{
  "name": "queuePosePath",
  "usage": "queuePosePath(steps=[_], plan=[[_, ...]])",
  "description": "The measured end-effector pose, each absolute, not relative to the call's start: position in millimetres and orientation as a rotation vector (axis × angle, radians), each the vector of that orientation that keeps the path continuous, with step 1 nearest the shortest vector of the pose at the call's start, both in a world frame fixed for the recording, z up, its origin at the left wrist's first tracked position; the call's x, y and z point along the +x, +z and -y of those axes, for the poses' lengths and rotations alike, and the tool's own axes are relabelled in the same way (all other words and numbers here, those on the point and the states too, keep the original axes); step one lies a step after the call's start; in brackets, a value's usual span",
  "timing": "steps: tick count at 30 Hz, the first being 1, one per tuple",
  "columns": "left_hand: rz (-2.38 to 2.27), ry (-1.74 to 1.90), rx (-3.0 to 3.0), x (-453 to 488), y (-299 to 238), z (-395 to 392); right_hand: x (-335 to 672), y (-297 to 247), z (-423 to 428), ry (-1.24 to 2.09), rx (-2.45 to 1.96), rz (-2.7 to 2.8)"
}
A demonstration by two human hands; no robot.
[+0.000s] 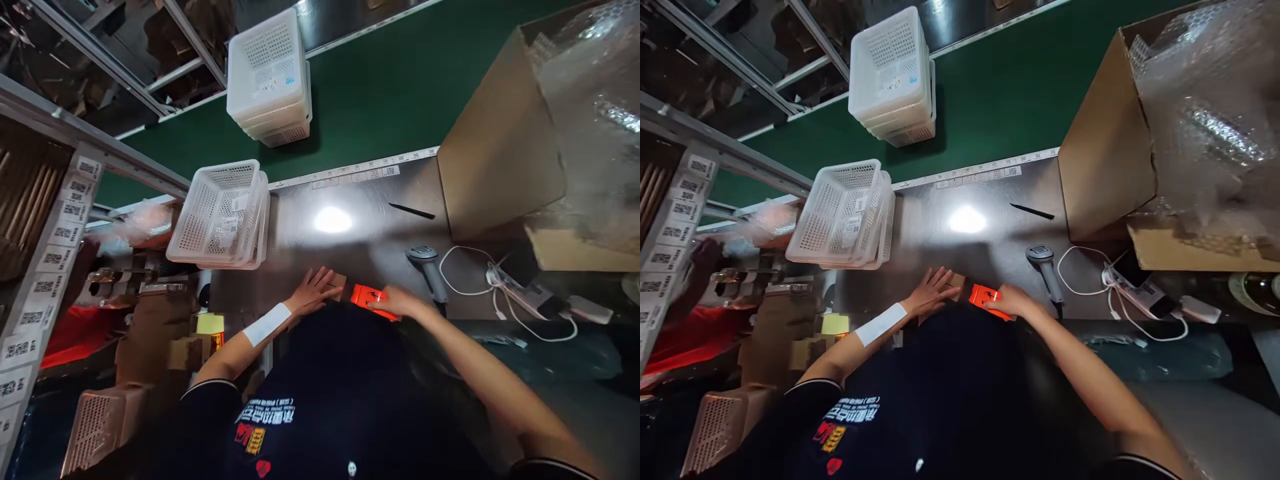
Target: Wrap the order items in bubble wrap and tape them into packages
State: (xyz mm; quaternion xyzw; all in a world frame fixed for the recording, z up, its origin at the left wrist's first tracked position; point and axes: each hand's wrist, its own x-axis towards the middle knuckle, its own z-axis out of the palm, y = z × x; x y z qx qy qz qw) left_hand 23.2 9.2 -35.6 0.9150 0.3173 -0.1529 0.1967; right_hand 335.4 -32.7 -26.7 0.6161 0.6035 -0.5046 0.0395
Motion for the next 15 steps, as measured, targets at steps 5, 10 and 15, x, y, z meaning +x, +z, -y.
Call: queuePosePath(steps=[5,10,15], plan=[[-0.981,-0.422,2.573,48,-25,-8,290,-1,20,-1.222,1.991,-1.961],[-1.121,-0.358,2.509,85,-37,-5,275,47,26,-0.965,2.089,-2.006],[-0.796,-0.343,2.575,124,-48,-9,308,93,21,-0.754,2.308,-1.848]])
